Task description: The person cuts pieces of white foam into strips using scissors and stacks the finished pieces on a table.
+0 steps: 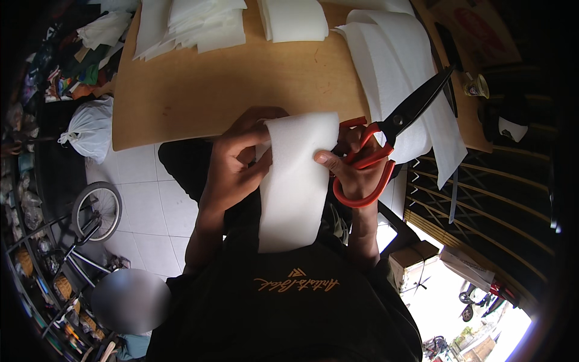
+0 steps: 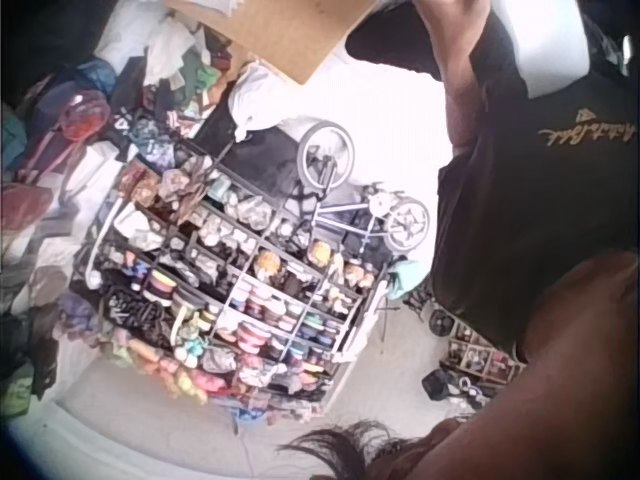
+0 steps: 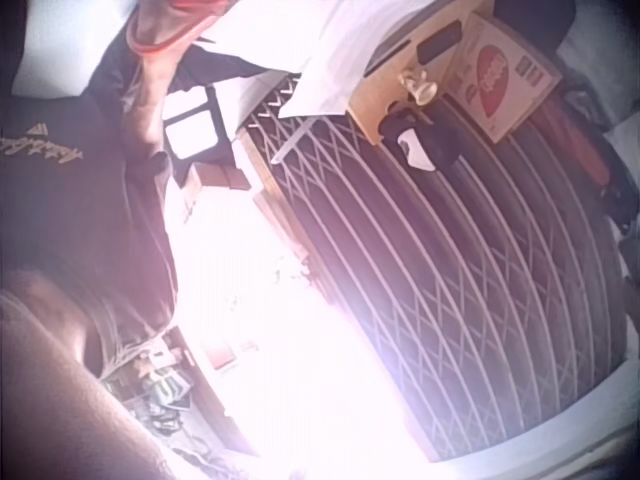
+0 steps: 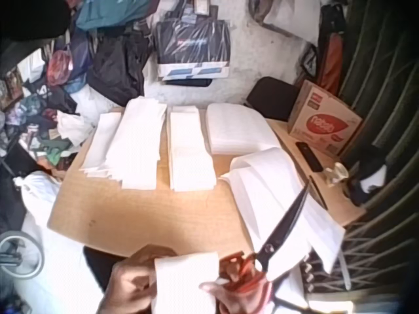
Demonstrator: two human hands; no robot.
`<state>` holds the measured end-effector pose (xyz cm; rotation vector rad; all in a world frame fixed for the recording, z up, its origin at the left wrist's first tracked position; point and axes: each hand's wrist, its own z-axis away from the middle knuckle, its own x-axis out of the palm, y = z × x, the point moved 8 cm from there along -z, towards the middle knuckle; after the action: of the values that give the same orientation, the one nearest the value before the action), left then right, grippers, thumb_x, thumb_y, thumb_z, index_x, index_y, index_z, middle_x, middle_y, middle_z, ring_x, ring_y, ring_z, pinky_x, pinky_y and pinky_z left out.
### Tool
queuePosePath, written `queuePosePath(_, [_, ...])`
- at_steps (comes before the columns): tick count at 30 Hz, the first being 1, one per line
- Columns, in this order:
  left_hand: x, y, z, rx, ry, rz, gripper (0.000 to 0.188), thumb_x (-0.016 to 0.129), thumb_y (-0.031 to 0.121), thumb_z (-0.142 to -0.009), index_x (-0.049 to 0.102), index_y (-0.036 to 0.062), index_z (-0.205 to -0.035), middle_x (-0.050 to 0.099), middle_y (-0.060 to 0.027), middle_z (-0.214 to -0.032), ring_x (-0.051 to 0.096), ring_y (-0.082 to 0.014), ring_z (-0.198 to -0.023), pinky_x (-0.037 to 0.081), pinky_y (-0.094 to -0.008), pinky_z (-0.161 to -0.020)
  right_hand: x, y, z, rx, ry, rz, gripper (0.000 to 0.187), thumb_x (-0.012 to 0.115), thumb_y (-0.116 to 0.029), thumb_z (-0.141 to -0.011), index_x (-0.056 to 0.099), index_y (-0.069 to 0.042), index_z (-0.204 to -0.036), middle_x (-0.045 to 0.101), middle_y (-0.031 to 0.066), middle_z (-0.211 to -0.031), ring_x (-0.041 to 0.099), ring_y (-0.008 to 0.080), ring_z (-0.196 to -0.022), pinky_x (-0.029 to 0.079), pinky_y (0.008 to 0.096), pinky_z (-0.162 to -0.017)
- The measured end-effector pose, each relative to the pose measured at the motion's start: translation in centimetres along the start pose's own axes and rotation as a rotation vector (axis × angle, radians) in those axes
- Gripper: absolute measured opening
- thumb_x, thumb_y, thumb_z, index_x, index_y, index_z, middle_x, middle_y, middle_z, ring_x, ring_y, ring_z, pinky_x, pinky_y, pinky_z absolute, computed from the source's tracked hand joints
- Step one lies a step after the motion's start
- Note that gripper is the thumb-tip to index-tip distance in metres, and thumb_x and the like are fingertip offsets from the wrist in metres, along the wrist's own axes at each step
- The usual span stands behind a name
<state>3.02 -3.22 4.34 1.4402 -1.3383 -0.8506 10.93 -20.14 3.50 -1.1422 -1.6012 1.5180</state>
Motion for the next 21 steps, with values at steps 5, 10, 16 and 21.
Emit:
queuePosePath(5, [-0.3,-1.0,0.4,-0.103,-0.137,-0.056,0.027,0.056,-0.013,-0.077,0.064,-0.0034,-0.101,0.048,-0.0137,-0.127,0.05,-0.0238,-0.116,0.041,-0.0345,-0.094,0.7,-0.8,-0.1,0.038,-0.041,-0.031,0.043,0.088,-0.017,-0.064,0.052,0.0,-0.078,0.059,0.0107,-0.08,0.062,0.0189,-0.075,0.052,0.032,-0.069])
queuePosePath(10, [-0.7,-1.0,-0.1,-0.227,-0.115,0.208,0.023,0.06,-0.007,-0.077,0.066,-0.0021,-0.099,0.052,-0.0129,-0.123,0.053,-0.0232,-0.113,0.043,-0.0349,-0.093,1.0,-0.8,0.2,0.122,-0.073,-0.008,0.042,0.087,-0.016,-0.065,0.05,-0.002,-0.079,0.061,0.0094,-0.081,0.061,0.0174,-0.075,0.05,0.0312,-0.069])
queuePosePath(16, [-0.9,-1.0,-0.6,-0.039,-0.072,-0.046,0.027,0.075,-0.006,-0.066,0.068,-0.0044,-0.092,0.063,-0.0129,-0.113,0.063,-0.0203,-0.097,0.051,-0.0302,-0.079,1.1,-0.5,0.3,0.044,-0.073,-0.02,0.045,0.088,-0.019,-0.063,0.049,-0.004,-0.078,0.061,0.0078,-0.082,0.06,0.0161,-0.074,0.049,0.0311,-0.068])
queuePosePath(21, [-1.5,-1.9,0.2,-0.144,0.007,-0.037,0.026,0.079,-0.006,-0.064,0.068,-0.0049,-0.087,0.066,-0.012,-0.11,0.064,-0.0161,-0.09,0.052,-0.027,-0.073,0.9,-0.2,0.6,0.047,-0.065,-0.034,0.045,0.089,-0.021,-0.063,0.053,-0.002,-0.083,0.06,0.0067,-0.081,0.06,0.0165,-0.074,0.049,0.0311,-0.068])
